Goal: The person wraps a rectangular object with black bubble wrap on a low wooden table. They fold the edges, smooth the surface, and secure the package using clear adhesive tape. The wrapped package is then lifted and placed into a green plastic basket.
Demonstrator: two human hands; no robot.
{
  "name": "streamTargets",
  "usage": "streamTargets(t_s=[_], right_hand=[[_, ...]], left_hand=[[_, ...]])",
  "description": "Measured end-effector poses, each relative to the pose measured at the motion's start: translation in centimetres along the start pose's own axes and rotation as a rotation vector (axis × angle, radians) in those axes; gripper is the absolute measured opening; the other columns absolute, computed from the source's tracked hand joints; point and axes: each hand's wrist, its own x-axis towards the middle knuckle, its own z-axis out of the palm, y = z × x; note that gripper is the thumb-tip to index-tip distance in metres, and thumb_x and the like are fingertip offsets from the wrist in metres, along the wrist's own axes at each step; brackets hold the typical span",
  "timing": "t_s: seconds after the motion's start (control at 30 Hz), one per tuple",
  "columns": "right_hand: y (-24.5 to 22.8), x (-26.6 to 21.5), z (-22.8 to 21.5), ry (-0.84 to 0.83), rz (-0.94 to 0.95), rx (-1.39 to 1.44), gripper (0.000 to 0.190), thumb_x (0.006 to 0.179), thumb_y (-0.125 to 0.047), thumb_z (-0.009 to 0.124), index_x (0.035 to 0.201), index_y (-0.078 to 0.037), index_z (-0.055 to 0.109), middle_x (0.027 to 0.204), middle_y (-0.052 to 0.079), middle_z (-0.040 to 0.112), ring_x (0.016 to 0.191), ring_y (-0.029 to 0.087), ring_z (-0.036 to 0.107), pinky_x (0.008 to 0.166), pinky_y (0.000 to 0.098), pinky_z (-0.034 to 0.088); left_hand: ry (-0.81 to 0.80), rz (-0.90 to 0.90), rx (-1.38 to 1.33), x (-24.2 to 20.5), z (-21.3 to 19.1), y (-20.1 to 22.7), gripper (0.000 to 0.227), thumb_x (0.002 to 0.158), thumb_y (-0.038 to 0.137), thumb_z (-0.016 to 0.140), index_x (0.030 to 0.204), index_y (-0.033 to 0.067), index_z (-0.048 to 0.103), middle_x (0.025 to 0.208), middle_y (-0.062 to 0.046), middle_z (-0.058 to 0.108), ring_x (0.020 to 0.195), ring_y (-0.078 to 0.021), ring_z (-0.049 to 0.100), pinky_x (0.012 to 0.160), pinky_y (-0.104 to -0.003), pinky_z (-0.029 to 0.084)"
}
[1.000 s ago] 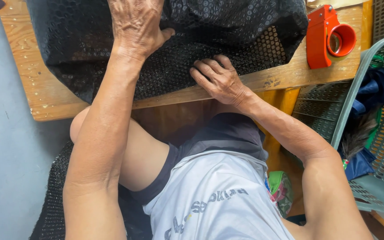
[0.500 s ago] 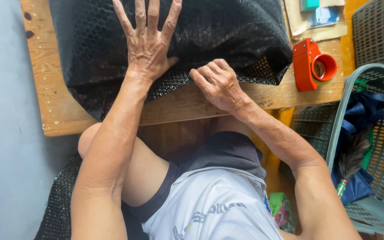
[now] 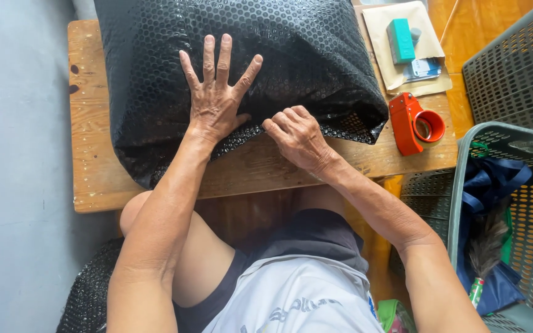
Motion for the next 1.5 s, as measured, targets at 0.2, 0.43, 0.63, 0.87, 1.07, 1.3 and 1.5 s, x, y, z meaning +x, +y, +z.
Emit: streamTargets(t_s=[0.2, 0.43, 0.63, 0.87, 1.07, 1.3, 1.5], right_hand=[[0.4, 0.7, -0.3, 0.018, 0.005, 0.001, 0.016, 0.1, 0.009, 0.054, 0.097, -0.006, 0.061, 0.079, 0.003, 0.052, 0.067, 0.02, 0.048, 0.07, 0.0342, 0.042], [1.4, 1.6, 0.4, 0.028, 0.008, -0.056, 0.018, 0.099, 0.009, 0.055, 0.095, -0.008, 0.06, 0.078, 0.001, 0.05, 0.066, 0.018, 0.047, 0.07, 0.0326, 0.039], [2.0, 2.4, 0.7, 0.029, 0.013, -0.059, 0.018, 0.1, 0.008, 0.055, 0.095, -0.008, 0.06, 0.078, 0.002, 0.048, 0.067, 0.019, 0.047, 0.072, 0.0331, 0.038], [2.9, 3.3, 1.1, 0.033, 0.028, -0.095, 0.014, 0.101, 0.002, 0.063, 0.095, -0.01, 0.06, 0.092, 0.005, 0.051, 0.078, 0.021, 0.051, 0.076, 0.0351, 0.04], [4.2, 3.1, 2.7, 0.009, 0.072, -0.006, 0.016, 0.097, 0.002, 0.062, 0.09, -0.011, 0.062, 0.101, 0.006, 0.053, 0.084, 0.022, 0.052, 0.077, 0.0372, 0.038], [4.5, 2.8, 3.4, -0.005, 0.112, 0.05, 0.018, 0.099, -0.012, 0.078, 0.091, -0.011, 0.062, 0.101, 0.006, 0.053, 0.085, 0.023, 0.051, 0.077, 0.0381, 0.039], [5.0, 2.7, 3.6, 0.034, 0.182, 0.136, 0.034, 0.108, -0.035, 0.066, 0.088, -0.009, 0.059, 0.094, 0.007, 0.051, 0.078, 0.021, 0.053, 0.072, 0.036, 0.039]], left_hand=[[-0.026, 0.123, -0.171, -0.3, -0.3, -1.5, 0.118, 0.08, 0.047, 0.097, 0.17, 0.04, 0.022, 0.164, -0.028, -0.011, 0.152, -0.0568, -0.008, 0.112, -0.089, 0.0], [0.196, 0.159, -0.453, -0.4, 1.8, -2.4, 0.035, 0.112, 0.032, 0.074, 0.146, 0.0378, 0.071, 0.17, -0.019, -0.001, 0.156, -0.0487, -0.006, 0.113, -0.08, -0.014], [0.281, 0.145, -0.447, -0.1, 2.3, -2.4, 0.041, 0.098, 0.023, 0.09, 0.134, 0.0344, 0.078, 0.17, -0.018, 0.012, 0.156, -0.0474, 0.005, 0.113, -0.083, -0.006], [0.283, 0.101, -0.501, -0.1, 1.0, -1.9, 0.029, 0.09, 0.022, 0.092, 0.112, 0.0246, 0.074, 0.168, -0.018, 0.024, 0.156, -0.0448, 0.012, 0.114, -0.082, -0.003], [0.305, 0.092, -0.534, -0.3, 0.8, -1.6, 0.027, 0.098, 0.044, 0.084, 0.107, 0.0194, 0.077, 0.168, -0.014, 0.027, 0.157, -0.0442, 0.014, 0.114, -0.081, -0.006], [0.339, 0.099, -0.407, -0.1, 2.3, -1.7, 0.016, 0.092, 0.021, 0.091, 0.096, 0.0185, 0.076, 0.168, -0.016, 0.029, 0.156, -0.0455, 0.016, 0.114, -0.083, 0.0], [0.343, 0.071, -0.401, 0.0, 2.3, -1.5, 0.016, 0.095, 0.019, 0.088, 0.089, 0.0194, 0.073, 0.167, -0.013, 0.034, 0.156, -0.0437, 0.021, 0.116, -0.081, 0.0]])
